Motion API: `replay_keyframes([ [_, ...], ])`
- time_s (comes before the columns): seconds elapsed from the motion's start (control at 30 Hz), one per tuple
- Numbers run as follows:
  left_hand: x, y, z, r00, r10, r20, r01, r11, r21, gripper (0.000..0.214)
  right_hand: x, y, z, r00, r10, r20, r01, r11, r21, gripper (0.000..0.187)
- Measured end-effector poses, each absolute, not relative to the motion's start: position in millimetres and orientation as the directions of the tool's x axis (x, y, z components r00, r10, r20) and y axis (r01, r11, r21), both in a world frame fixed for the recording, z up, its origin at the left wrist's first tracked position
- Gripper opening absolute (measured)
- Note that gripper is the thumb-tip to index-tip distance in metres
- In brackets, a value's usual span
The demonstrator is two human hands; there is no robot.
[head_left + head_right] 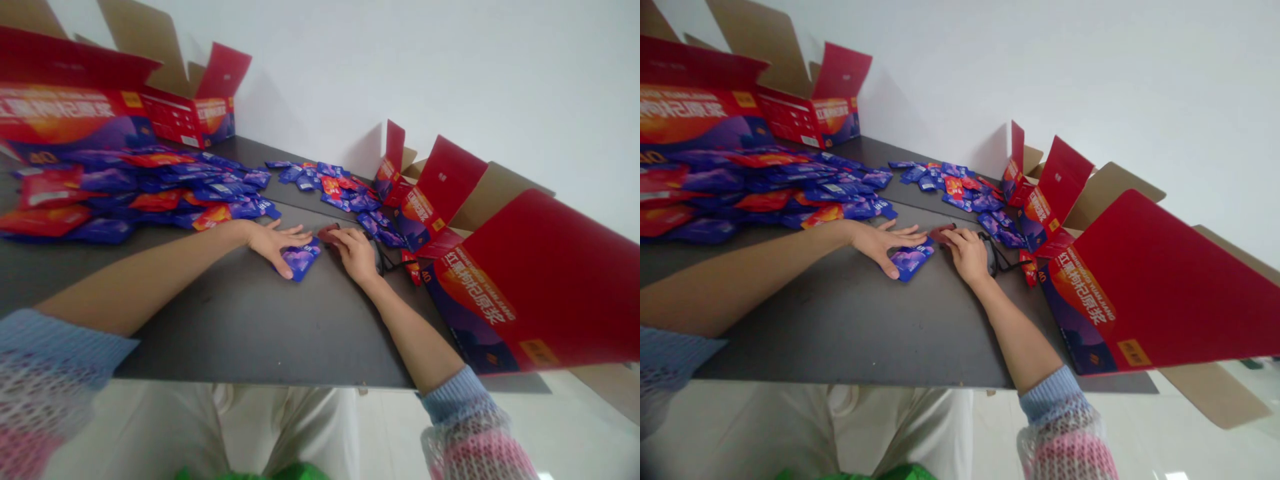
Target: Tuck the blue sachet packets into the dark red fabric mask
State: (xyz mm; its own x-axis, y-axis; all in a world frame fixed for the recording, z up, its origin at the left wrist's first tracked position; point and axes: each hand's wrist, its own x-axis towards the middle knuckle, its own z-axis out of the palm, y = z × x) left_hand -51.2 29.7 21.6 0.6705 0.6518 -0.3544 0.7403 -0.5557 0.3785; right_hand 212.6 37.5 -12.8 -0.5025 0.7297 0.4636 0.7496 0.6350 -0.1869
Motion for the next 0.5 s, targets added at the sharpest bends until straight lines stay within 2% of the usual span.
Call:
replay_keyframes([
  [0.07, -53, 28, 14, 0.688, 0.668, -0.282, 0.719, -0.578, 0.386, 0.120, 208, 32, -14, -0.596, 0.629, 0.499, 0.615, 0.758, -0.219, 0.035],
  [0.13, -55, 26, 3, 0.690, 0.703, -0.170, 0.704, -0.598, 0.382, 0.114, 201, 23, -14, -0.696, 0.542, 0.472, 0.512, 0.835, -0.203, 0.034],
  [0.23, -56, 25, -10, 0.672, 0.739, -0.047, 0.699, -0.611, 0.373, 0.104, 190, 10, -9, -0.769, 0.491, 0.410, 0.451, 0.870, -0.198, 0.030],
  [0.33, -56, 24, -14, 0.666, 0.745, -0.041, 0.699, -0.604, 0.383, 0.101, 188, 3, 2, -0.821, 0.452, 0.350, 0.383, 0.889, -0.251, 0.027],
  [0.5, -58, 26, -4, 0.691, 0.717, -0.090, 0.680, -0.603, 0.416, 0.111, 191, 5, 16, -0.906, 0.340, 0.253, 0.244, 0.906, -0.345, 0.027],
])
